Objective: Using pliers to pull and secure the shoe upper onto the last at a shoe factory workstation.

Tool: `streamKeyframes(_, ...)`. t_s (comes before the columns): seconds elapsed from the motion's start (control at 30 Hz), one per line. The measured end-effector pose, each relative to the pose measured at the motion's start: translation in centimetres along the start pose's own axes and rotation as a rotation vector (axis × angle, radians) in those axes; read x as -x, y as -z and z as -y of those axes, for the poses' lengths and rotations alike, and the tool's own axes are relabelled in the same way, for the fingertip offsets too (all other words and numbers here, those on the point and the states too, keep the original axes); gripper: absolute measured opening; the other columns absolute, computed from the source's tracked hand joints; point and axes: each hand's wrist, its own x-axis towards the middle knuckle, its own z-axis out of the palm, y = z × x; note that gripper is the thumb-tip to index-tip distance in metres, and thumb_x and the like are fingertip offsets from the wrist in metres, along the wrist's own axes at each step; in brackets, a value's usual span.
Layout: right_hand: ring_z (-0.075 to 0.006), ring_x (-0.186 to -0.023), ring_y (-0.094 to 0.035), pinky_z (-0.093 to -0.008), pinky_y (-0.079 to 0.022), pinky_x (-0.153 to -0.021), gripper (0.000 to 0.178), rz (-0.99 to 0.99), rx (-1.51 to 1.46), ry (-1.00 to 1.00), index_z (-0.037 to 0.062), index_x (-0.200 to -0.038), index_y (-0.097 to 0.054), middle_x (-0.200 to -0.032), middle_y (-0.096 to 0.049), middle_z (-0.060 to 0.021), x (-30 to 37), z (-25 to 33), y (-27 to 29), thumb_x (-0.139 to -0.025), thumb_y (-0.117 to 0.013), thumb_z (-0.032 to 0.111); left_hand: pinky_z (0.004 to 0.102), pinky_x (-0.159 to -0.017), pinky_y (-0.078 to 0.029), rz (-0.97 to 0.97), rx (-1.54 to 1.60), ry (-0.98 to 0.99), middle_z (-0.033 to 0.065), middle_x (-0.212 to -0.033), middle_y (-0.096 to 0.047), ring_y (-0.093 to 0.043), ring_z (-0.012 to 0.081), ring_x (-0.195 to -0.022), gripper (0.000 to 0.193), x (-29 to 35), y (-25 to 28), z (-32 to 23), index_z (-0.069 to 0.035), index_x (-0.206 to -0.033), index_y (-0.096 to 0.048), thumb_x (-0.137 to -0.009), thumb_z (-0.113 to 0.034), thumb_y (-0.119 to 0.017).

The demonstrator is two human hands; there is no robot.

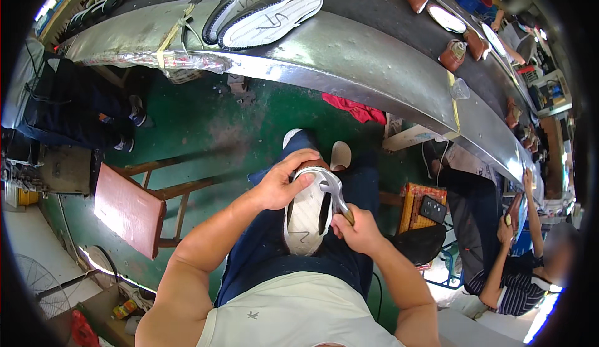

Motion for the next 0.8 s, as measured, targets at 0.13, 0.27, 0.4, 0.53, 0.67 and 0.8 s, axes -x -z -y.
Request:
streamKeyframes(0.13, -0.0337, -0.073, -0.070, -0.0408, -0.055, -0.069, 0.030, -0.225, 0.237, 0.160, -0.0017, -0.109, -0.063, -0.080, -0.068, -0.0180, -1.6, -2.4, -2.1, -0.098, -0.064, 0.026, 0.0371, -0.114, -0.036, 0.027, 0.043, -0.027, 0.0132, -0.145, -0.050, -0.047, 0.0228, -0.135, 0.041, -0.8, 0.6, 1.3, -0.003, -0.141, -0.052, -0.102, -0.012, -0.059)
streamKeyframes(0.27, -0.0453, -0.089, -0.068, -0.0487, -0.055, -0.078, 0.039, -0.240, 0.345, 0.215, -0.0033, -0.119, -0.058, -0.100, -0.067, -0.0255, -0.2, -1.8, -1.9, -0.099, -0.063, 0.029, 0.0371, -0.114, -0.036, 0.068, 0.083, -0.003, 0.0131, -0.146, -0.050, -0.047, 0.0225, -0.136, 0.042, -1.0, 1.2, 1.3, -0.004, -0.142, -0.052, -0.101, -0.011, -0.061)
streamKeyframes(0.4, -0.0485, -0.093, -0.065, -0.0529, -0.054, -0.080, 0.040, -0.152, 0.490, 0.054, -0.0042, -0.118, -0.054, -0.107, -0.065, -0.0286, 1.4, 2.2, -0.9, -0.100, -0.061, 0.030, 0.0357, -0.113, -0.037, 0.009, 0.187, 0.184, 0.0104, -0.147, -0.051, -0.049, 0.0190, -0.133, 0.042, -1.1, 0.3, 0.8, -0.003, -0.139, -0.056, -0.099, -0.011, -0.066)
streamKeyframes(0.53, -0.0431, -0.086, -0.069, -0.0477, -0.055, -0.077, 0.033, -0.090, 0.583, 0.077, -0.0039, -0.112, -0.055, -0.102, -0.067, -0.0253, 1.3, 3.3, 0.6, -0.103, -0.056, 0.028, 0.0331, -0.109, -0.041, -0.109, 0.204, 0.309, 0.0084, -0.144, -0.056, -0.054, 0.0158, -0.126, 0.040, -1.6, -1.0, 1.3, -0.002, -0.136, -0.060, -0.097, -0.007, -0.067)
streamKeyframes(0.67, -0.0247, -0.077, -0.070, -0.0349, -0.054, -0.071, 0.031, 0.183, 0.093, -0.144, -0.0030, -0.109, -0.059, -0.084, -0.070, -0.0142, 1.6, 5.2, 4.8, -0.106, -0.047, 0.025, 0.0318, -0.107, -0.043, -0.104, 0.139, 0.301, 0.0086, -0.143, -0.057, -0.055, 0.0154, -0.124, 0.040, -2.0, -0.6, 1.0, -0.001, -0.136, -0.060, -0.096, -0.004, -0.065)
streamKeyframes(0.8, -0.0288, -0.072, -0.069, -0.0387, -0.053, -0.070, 0.034, -0.302, 0.008, 0.163, -0.0058, -0.106, -0.060, -0.073, -0.066, -0.0158, 0.3, 6.4, 2.4, -0.106, -0.048, 0.026, 0.0325, -0.109, -0.042, -0.019, 0.149, 0.275, 0.0102, -0.141, -0.058, -0.055, 0.0172, -0.127, 0.045, -2.5, -0.4, 0.5, -0.001, -0.138, -0.057, -0.095, -0.006, -0.067)
